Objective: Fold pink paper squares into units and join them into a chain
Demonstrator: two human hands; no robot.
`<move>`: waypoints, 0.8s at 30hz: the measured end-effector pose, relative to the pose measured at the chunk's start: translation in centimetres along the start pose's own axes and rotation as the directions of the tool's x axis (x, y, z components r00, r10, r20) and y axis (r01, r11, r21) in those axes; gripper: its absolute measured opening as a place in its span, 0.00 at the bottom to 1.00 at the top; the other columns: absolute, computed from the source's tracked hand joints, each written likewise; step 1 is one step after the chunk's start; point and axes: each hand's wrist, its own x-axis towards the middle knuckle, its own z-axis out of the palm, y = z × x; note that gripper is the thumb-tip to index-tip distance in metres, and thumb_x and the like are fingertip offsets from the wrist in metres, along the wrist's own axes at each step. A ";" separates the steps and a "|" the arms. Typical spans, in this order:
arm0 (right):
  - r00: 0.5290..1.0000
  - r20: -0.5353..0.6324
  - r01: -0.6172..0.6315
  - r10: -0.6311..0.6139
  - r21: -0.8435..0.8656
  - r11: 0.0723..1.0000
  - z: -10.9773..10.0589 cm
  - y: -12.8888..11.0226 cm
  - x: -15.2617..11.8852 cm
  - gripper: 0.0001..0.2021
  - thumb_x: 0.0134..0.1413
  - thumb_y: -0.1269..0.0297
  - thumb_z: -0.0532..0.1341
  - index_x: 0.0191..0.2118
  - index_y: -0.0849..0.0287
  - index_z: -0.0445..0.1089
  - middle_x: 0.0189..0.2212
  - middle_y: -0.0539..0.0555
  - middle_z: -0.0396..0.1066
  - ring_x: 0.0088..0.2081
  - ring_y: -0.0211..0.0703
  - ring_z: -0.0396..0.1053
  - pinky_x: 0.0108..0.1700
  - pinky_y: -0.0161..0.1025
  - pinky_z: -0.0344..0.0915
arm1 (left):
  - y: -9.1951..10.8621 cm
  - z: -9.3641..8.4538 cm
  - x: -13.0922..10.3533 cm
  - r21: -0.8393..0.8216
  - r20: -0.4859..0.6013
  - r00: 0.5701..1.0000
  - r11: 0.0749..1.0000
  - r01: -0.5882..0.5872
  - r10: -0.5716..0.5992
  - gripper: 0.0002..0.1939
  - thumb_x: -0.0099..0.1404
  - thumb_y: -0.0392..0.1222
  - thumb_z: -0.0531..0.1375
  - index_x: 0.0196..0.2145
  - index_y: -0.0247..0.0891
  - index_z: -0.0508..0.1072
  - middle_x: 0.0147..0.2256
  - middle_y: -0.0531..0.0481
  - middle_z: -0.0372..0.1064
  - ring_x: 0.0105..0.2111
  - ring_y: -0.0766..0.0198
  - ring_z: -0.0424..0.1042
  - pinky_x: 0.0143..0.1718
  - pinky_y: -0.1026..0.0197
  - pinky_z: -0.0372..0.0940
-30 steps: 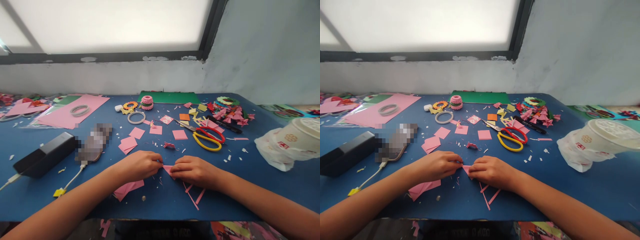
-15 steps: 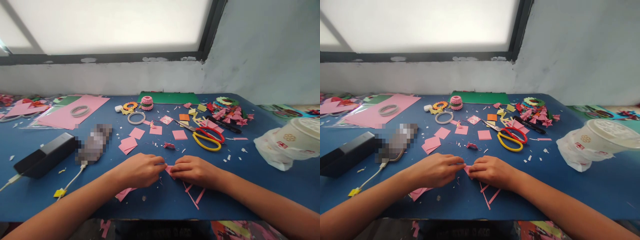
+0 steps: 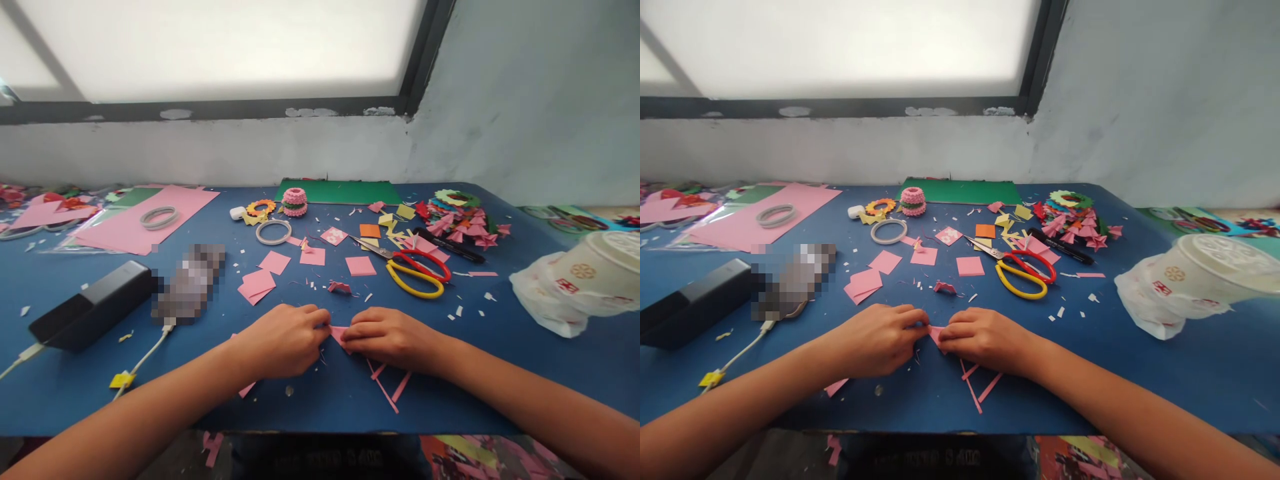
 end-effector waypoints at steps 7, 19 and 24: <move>1.000 -0.013 -0.005 0.005 -0.012 1.000 0.1 -0.1 -0.1 0.09 0.60 0.73 0.53 0.37 0.63 0.71 0.35 0.54 0.74 0.37 0.40 0.68 0.39 0.37 0.68 | 1.0 0.6 0.1 -0.002 -0.041 0.997 0.998 -0.066 0.066 0.07 0.61 0.33 0.52 0.32 0.33 0.70 0.36 0.44 0.68 0.34 0.59 0.68 0.23 0.62 0.63; 0.994 -0.007 -0.113 0.113 -0.148 0.982 0.1 -0.8 -0.1 0.08 0.59 0.71 0.55 0.38 0.58 0.72 0.37 0.52 0.74 0.40 0.40 0.67 0.41 0.38 0.64 | 1.7 0.2 0.3 -0.130 -0.078 0.997 0.992 -0.004 -0.006 0.11 0.56 0.31 0.52 0.35 0.33 0.73 0.40 0.44 0.71 0.42 0.55 0.67 0.37 0.56 0.66; 0.977 -0.002 -0.213 0.214 -0.100 0.972 -0.4 -1.2 -0.5 0.09 0.58 0.65 0.56 0.41 0.55 0.72 0.37 0.51 0.76 0.40 0.42 0.67 0.45 0.43 0.58 | 1.5 0.0 0.2 -0.217 -0.097 0.992 0.975 0.054 -0.077 0.12 0.55 0.33 0.53 0.35 0.36 0.74 0.34 0.46 0.74 0.35 0.58 0.68 0.35 0.57 0.64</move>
